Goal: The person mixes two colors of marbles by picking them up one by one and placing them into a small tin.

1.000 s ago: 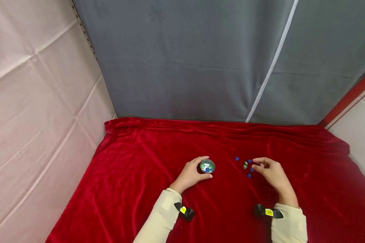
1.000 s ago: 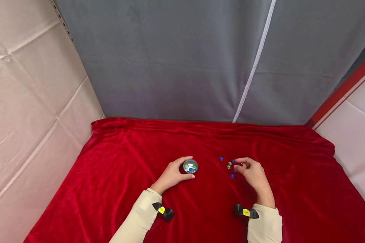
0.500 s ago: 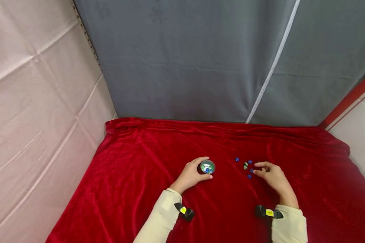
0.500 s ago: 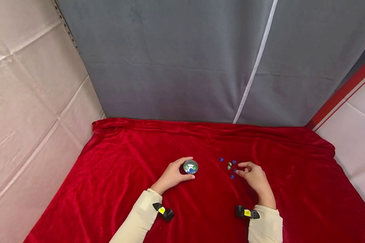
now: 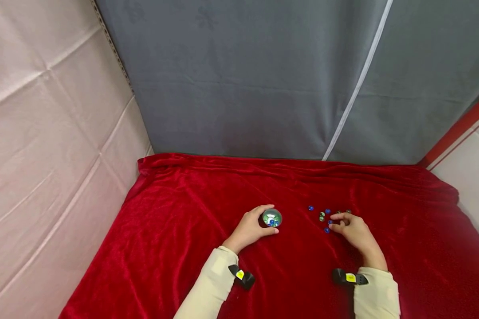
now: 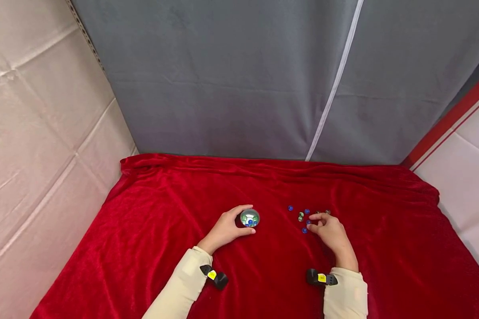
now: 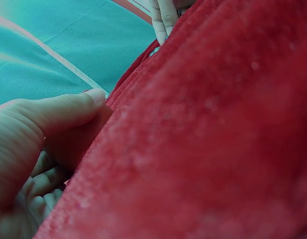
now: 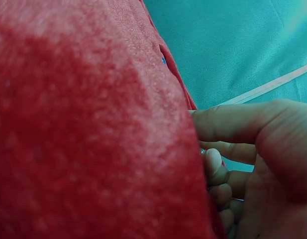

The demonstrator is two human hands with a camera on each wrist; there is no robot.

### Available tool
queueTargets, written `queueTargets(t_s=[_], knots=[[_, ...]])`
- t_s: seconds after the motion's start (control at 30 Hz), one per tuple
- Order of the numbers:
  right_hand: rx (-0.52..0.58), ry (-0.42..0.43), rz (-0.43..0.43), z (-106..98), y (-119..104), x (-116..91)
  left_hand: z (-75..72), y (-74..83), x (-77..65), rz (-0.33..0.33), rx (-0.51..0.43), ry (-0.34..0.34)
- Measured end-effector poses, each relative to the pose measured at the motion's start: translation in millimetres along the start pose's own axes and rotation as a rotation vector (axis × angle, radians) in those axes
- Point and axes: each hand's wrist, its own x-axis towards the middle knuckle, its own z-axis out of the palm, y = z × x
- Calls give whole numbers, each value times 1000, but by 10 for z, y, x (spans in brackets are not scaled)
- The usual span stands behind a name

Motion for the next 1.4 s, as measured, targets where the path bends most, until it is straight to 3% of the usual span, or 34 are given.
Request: queueTargets(t_s=[0.77,1.4], knots=[[-37,29,-17,79,39,-13,31,-27,-33,12,9,14],[51,103,-63,-4,-132,-78,12,-5,-26,0,7,9]])
